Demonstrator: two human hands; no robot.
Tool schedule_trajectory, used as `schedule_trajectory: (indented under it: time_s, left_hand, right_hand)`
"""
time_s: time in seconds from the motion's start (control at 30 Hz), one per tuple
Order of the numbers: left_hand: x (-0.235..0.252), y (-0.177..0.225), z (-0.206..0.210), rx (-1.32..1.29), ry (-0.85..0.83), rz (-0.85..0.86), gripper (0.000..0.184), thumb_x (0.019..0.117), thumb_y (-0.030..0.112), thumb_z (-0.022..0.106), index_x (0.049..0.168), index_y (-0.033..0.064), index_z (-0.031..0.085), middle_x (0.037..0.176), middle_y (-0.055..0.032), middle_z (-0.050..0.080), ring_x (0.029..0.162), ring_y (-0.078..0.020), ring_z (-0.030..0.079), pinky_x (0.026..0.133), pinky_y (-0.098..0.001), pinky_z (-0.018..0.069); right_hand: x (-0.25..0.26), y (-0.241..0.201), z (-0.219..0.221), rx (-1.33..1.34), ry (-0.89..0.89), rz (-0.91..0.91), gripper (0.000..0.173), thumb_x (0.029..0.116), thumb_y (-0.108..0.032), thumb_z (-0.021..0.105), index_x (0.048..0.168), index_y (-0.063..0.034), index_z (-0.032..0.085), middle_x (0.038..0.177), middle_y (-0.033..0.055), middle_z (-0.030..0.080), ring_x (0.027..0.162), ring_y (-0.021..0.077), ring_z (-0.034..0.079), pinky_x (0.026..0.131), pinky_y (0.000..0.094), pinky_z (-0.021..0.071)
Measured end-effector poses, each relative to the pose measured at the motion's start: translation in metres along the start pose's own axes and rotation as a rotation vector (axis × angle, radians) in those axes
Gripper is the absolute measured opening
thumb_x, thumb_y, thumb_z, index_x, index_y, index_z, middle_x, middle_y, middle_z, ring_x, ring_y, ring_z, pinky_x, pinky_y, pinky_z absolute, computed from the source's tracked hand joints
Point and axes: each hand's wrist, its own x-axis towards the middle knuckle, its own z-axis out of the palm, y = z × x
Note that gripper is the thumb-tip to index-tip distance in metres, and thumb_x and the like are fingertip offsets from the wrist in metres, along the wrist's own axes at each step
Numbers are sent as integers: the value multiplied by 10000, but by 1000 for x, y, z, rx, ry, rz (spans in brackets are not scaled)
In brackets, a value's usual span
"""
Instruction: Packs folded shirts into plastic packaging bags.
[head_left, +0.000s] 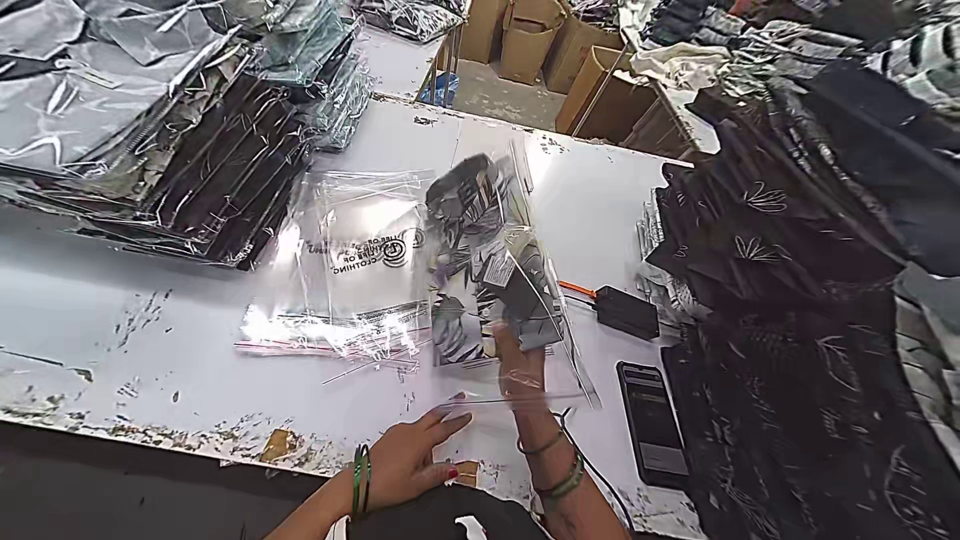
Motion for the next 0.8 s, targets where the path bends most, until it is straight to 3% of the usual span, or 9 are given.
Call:
schedule_trajectory:
  time_s: [0.03,0.1,0.17,0.23,0.33,0.4,0.53,0.63,0.8]
  left_hand:
    - [-7,-3,2,-112,1,82,542,1016,268,579,1494,25,503,1513,-223,506,858,-276,706,719,-460,570]
    - [-17,2,2,-236,-30,217,468,1066,292,496,1417,-11,564,1325,-214,650,969,-240,713,862,-423,575]
    - [-21,14,-2,-218,-58,320,437,1087,292,442,1338,-14,626,1217,-197,708,1093,-278,699,945,-467,534]
    - [-24,19,-3,-169,-63,393,391,1101,255,417,1286,20,668,1244,-154,716,1184,-251,676,1026,-426,506]
    - [-27,18,1,-67,-35,370,380,1084,227,428,1223,26,720,1225,-133,736,1092,-280,715,967,-446,526]
    - [-32,20,2,27,28,318,394,1077,248,427,1201,46,743,1227,-95,743,999,-277,737,864,-447,558]
    - [-39,30,2,183,-13,19,487,1071,341,375,1281,54,708,1374,-99,668,989,-365,735,757,-538,558]
    - [-28,38,-10,287,-338,-387,629,1096,491,217,1594,142,376,1678,-5,304,1179,-377,663,867,-599,516]
    - [-25,43,-23,382,-411,-508,609,1099,490,228,1588,167,395,1673,35,313,1167,-355,673,860,-595,516]
  right_hand:
    - [-5,-12,-7,-196,-31,-167,410,957,-3,593,1305,194,503,1198,200,641,1089,56,612,958,179,482]
    - [-14,-35,-15,-625,-157,-532,428,947,-4,562,1369,51,605,1442,248,556,1317,246,583,1080,338,473]
    - [-26,-39,-10,-964,-203,-737,544,883,44,623,1380,-173,661,1485,294,496,1315,444,557,1034,513,510]
    - [-40,-14,-3,-1169,-273,-770,632,846,24,665,1386,-303,650,1482,232,532,1266,496,570,901,608,512]
    - [-55,33,-11,-1240,-628,-543,681,826,-270,787,1471,-270,571,1586,202,415,1403,502,424,1022,744,339]
    - [-63,53,-23,-1208,-741,-604,694,823,-401,783,1466,-238,578,1581,215,417,1449,511,361,1066,820,206]
    - [-62,78,-43,-1136,-602,-923,502,910,-336,674,1396,-217,635,1511,196,515,1394,466,469,1043,798,279]
    - [-50,85,-43,-1168,-569,-919,507,884,-240,708,1385,-219,642,1511,181,520,1373,424,512,1059,785,278]
    - [-33,86,-21,-1151,-573,-871,531,851,-178,744,1372,-238,664,1496,149,548,1365,457,509,1039,817,273]
